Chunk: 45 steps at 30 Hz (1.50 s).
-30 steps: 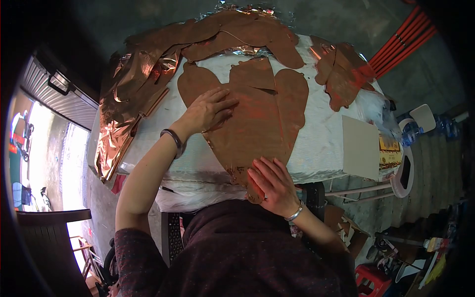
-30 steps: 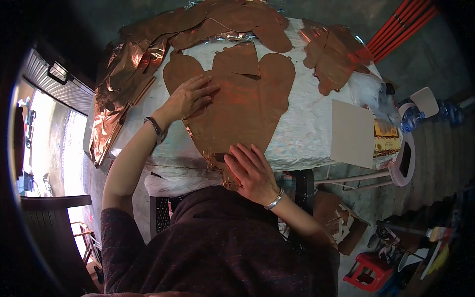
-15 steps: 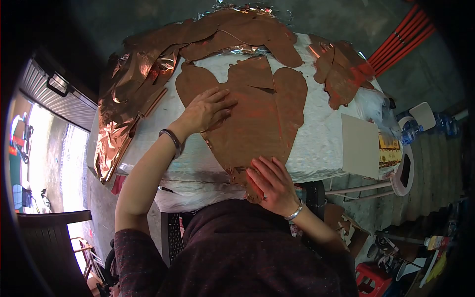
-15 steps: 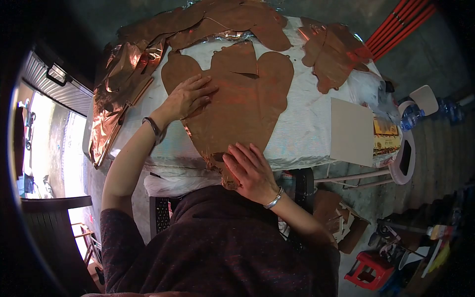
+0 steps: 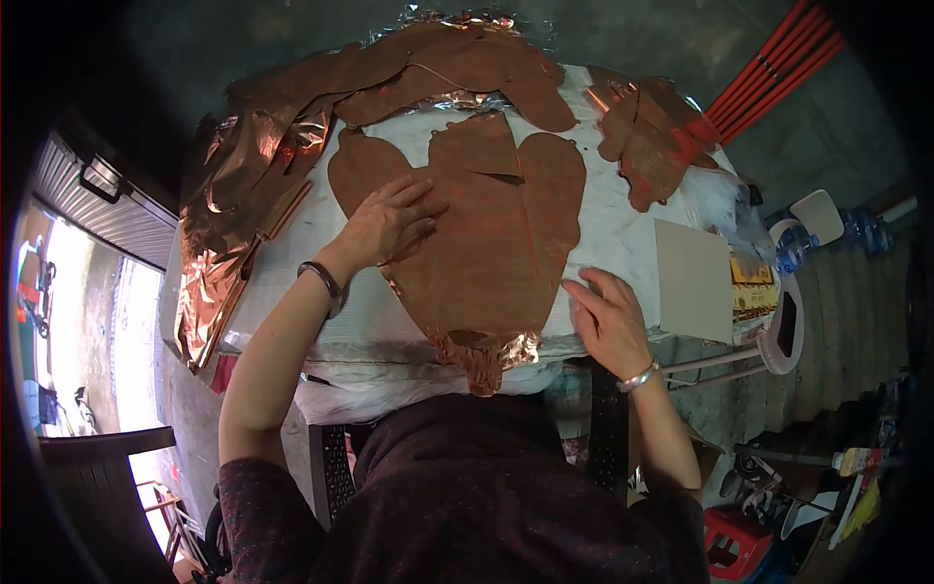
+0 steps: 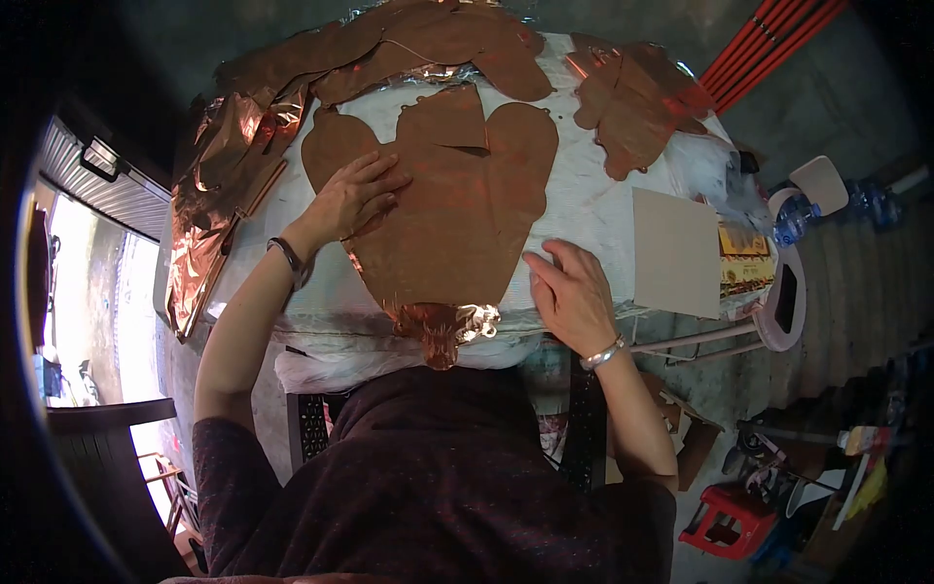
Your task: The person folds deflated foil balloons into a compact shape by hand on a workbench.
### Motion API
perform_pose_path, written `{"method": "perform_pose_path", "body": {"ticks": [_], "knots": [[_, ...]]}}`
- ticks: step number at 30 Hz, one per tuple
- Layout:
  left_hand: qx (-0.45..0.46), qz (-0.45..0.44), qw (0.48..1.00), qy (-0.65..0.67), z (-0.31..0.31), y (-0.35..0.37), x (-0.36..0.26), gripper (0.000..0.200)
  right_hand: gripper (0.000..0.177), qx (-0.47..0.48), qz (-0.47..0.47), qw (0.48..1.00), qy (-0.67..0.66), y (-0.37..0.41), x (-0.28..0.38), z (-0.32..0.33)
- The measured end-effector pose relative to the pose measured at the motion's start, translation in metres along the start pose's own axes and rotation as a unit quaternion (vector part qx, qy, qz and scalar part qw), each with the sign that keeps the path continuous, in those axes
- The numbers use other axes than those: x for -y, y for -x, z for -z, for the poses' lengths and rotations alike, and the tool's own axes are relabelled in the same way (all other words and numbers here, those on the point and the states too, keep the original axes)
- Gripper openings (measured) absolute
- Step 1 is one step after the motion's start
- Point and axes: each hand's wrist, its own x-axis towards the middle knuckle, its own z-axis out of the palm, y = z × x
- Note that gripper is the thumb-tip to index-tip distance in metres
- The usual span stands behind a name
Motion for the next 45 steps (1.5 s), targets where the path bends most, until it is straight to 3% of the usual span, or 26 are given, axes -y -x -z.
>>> {"method": "perform_pose_path", "body": {"ticks": [7,10,13,15,18,22,24,28,33,36,38,41,45], "knots": [[-0.007,-0.016,1.000,-0.024,-0.003,0.001,0.003,0.038,0.027,-0.029,0.041,0.997,0.054,-0.048,-0.044,-0.033],[-0.029,-0.037,0.998,-0.040,-0.007,0.001,0.007,0.037,0.031,0.049,0.004,0.994,0.101,-0.069,-0.061,-0.052],[-0.030,-0.046,0.997,-0.050,-0.006,0.002,0.006,0.038,0.035,0.028,0.003,0.999,0.045,-0.090,-0.059,-0.062],[-0.029,-0.049,0.997,-0.055,-0.008,0.002,0.007,0.038,0.044,0.042,-0.056,0.985,-0.160,-0.104,-0.029,-0.042],[-0.034,-0.043,0.997,-0.048,-0.009,0.001,0.007,0.039,0.048,0.010,-0.112,0.967,-0.227,-0.111,-0.009,-0.040],[-0.030,-0.031,0.998,-0.034,-0.011,0.001,0.008,0.039,0.051,0.013,-0.086,0.960,-0.265,-0.119,-0.012,-0.054],[-0.029,-0.033,0.998,-0.038,-0.010,0.001,0.008,0.039,0.050,-0.004,-0.019,0.977,-0.211,-0.121,-0.012,-0.063],[-0.024,-0.025,0.999,-0.033,-0.009,0.001,0.006,0.038,0.051,0.012,0.025,0.996,-0.081,-0.121,-0.014,-0.076],[-0.023,-0.014,0.999,-0.023,-0.008,0.001,0.005,0.038,0.054,0.013,0.027,0.995,-0.099,-0.129,-0.013,-0.082],[-0.025,-0.020,0.999,-0.021,-0.004,0.001,0.002,0.038,0.058,-0.044,-0.015,0.997,-0.064,-0.146,-0.021,-0.088],[0.013,-0.002,1.000,-0.014,0.000,0.001,-0.001,0.039,0.063,0.025,-0.065,0.998,0.011,-0.154,-0.020,-0.088],[-0.008,-0.026,0.999,-0.024,-0.001,0.001,0.000,0.041,0.067,0.070,-0.083,0.994,0.015,-0.156,-0.009,-0.090],[-0.040,-0.052,0.997,-0.049,-0.013,0.001,0.011,0.039,0.066,0.045,-0.072,0.996,0.033,-0.156,-0.006,-0.097]]}}
